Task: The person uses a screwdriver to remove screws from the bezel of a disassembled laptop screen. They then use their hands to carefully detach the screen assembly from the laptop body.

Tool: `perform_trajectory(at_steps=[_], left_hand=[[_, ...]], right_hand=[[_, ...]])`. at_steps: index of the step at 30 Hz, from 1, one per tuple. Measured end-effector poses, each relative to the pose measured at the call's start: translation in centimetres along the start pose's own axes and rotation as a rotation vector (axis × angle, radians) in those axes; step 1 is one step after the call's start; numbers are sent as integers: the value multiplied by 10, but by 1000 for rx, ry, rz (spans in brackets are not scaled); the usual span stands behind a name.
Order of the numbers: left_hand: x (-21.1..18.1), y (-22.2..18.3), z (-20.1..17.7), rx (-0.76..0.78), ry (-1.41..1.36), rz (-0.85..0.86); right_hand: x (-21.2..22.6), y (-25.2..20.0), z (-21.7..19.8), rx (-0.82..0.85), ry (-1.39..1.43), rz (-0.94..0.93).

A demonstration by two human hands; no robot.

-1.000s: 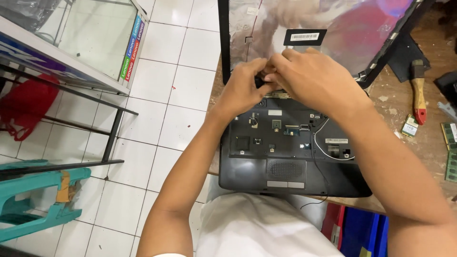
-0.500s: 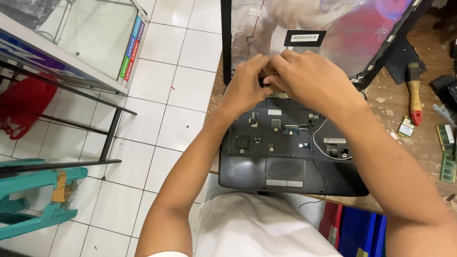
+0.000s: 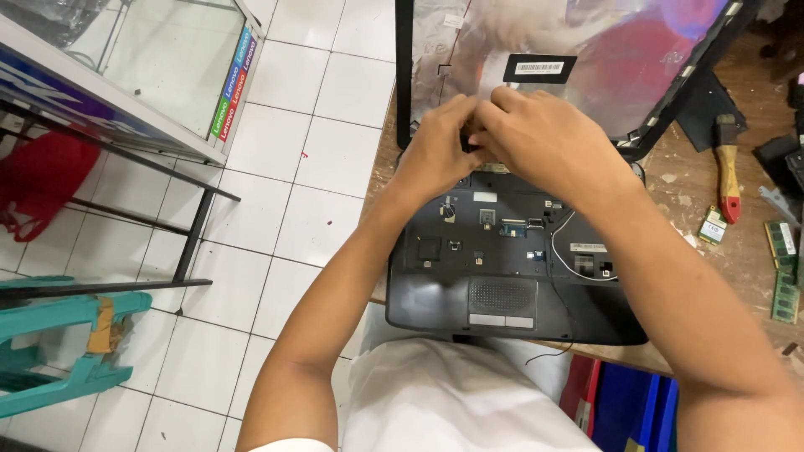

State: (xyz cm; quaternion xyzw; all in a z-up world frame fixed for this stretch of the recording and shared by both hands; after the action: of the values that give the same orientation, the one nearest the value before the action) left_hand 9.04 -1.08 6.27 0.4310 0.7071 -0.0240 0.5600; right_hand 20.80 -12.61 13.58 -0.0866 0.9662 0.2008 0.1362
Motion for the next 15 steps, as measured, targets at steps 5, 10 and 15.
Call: perform_trajectory(at_steps=[5,10,15], left_hand=[[-10,2,-15,136,-142,69],[-4,3,-9,50,-103,-9],[13,1,-7,-75,-114,176]], right_hand=[[-9,-1,-5,29,199,-7],[-6,0,0,-7,139,76],[-4,-2,2,87,34,61]])
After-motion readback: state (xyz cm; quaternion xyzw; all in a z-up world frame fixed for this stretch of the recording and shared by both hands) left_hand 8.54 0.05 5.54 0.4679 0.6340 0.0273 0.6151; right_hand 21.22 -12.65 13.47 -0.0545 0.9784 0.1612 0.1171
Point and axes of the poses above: each hand's wrist, its own y-axis towards the middle knuckle, its own z-axis out of the palm, x = y × z, the point moved 2 cm from there along y, towards the middle knuckle, and after that the axes turned 14 degrees about -x, right-handed, at the moved point
